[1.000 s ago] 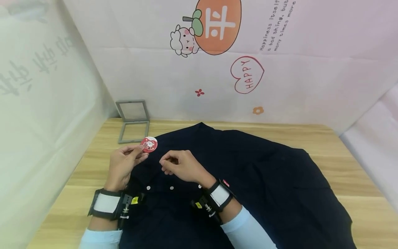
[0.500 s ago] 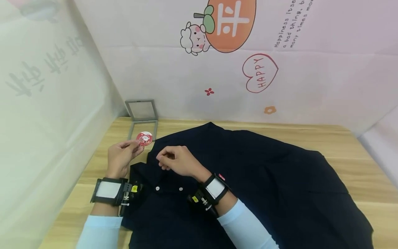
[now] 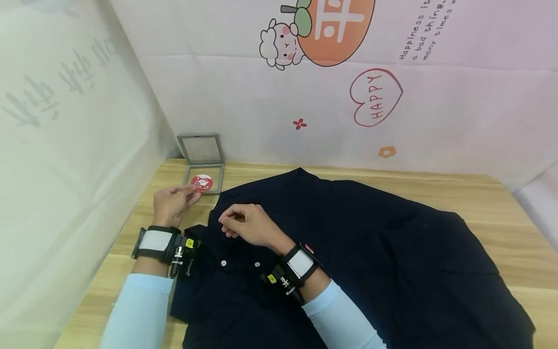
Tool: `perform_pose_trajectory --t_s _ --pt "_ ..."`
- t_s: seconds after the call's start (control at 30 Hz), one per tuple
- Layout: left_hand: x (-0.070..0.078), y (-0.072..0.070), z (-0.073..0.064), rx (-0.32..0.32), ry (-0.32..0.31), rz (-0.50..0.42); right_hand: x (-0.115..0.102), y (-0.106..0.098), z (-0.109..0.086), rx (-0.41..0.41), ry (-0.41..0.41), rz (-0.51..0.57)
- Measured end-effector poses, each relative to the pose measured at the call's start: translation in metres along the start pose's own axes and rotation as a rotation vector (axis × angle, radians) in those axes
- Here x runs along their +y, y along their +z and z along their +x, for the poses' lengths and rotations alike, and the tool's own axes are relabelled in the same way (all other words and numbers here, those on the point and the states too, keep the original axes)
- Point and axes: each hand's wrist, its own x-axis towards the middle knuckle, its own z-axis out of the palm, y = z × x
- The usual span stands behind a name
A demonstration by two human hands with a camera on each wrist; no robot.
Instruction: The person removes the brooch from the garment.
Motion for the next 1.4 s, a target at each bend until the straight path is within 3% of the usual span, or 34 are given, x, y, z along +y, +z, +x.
perform_pose_trajectory --t_s 0.3,0.4,0.67,0.9,1.17,1.4 --pt "0.002 0.003 0.028 0.038 -0.093 -0.001 0.004 0.003 -0.006 -0.026 0.034 0.032" --pt "0.002 0.004 0.036 0.052 -0.122 0.011 -0.005 0.002 -0.011 -0.03 0.048 0.033" --pt "0.001 0.013 0.051 0.102 -0.142 0.021 0.009 0.005 -0.01 -0.039 0.033 0.019" --pt "-0.003 0.017 0.064 0.15 -0.209 0.092 0.01 0.001 -0.011 -0.046 0.043 0.0" --pt "-0.006 0.015 0.064 0.191 -0.236 0.153 0.005 0.003 -0.012 -0.065 0.069 0.0" --pt "-0.009 0.019 0.061 0.226 -0.199 0.227 0.004 0.002 -0.015 -0.069 0.047 -0.013"
